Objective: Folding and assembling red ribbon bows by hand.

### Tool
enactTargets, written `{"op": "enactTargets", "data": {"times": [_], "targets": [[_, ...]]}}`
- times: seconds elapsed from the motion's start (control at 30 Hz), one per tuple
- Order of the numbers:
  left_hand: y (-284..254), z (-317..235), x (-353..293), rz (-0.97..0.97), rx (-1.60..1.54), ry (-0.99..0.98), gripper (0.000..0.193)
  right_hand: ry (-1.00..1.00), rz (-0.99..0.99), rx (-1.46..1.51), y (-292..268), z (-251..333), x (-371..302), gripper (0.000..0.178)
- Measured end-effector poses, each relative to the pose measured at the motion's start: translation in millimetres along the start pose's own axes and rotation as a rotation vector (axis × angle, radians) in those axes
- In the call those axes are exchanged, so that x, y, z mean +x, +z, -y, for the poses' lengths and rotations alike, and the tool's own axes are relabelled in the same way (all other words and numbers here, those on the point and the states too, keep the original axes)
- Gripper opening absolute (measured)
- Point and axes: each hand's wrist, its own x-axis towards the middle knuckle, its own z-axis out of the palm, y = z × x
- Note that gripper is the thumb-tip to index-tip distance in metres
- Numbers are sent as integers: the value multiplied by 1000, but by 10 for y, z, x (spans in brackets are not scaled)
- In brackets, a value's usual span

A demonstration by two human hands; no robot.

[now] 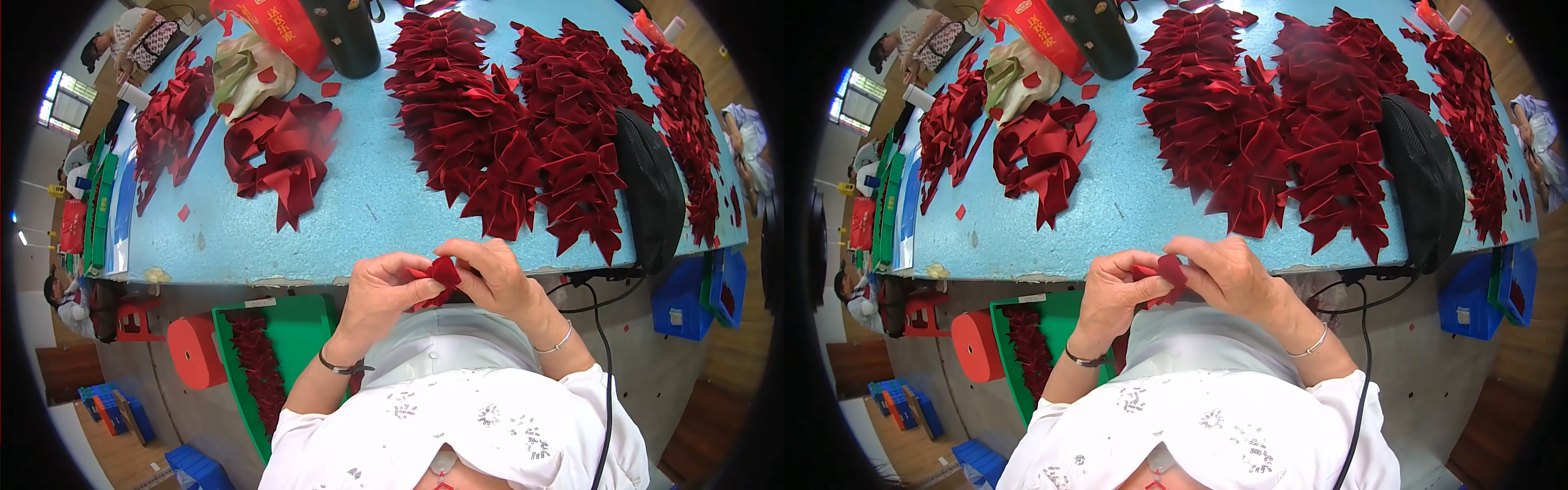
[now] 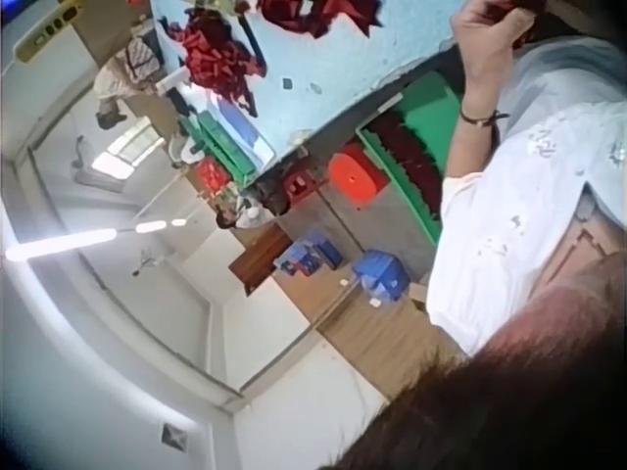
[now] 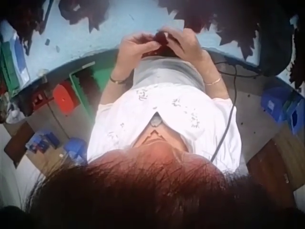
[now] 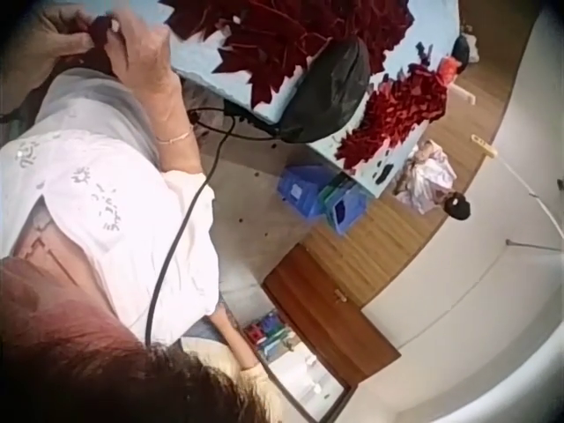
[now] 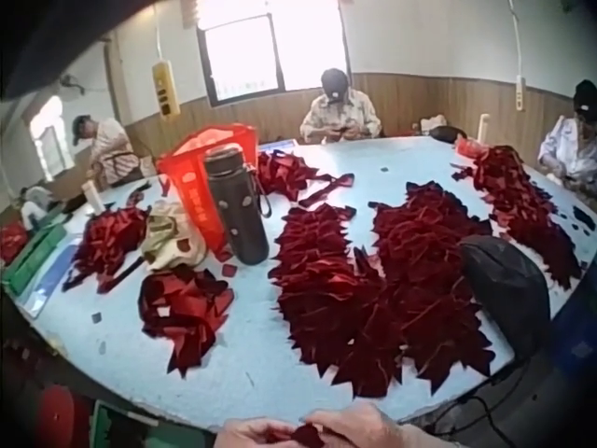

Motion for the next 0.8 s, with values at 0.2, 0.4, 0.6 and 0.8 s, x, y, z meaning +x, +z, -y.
{"op": "enactTargets", "data": {"times": [0.2, 0.4, 0.6, 0.8], "targets": [[21, 35, 20, -62, -86, 2, 14, -114, -179, -10, 91, -59, 51, 25], [-12, 5, 48, 4, 57, -18, 17, 100, -220, 310, 148, -40, -4, 15], [-54, -43, 30, -45, -311, -89, 24, 133, -366, 164, 168, -8, -58, 10], [-167, -57, -109, 66, -298, -165, 29, 79, -451, 35, 166, -34, -158, 13]]}}
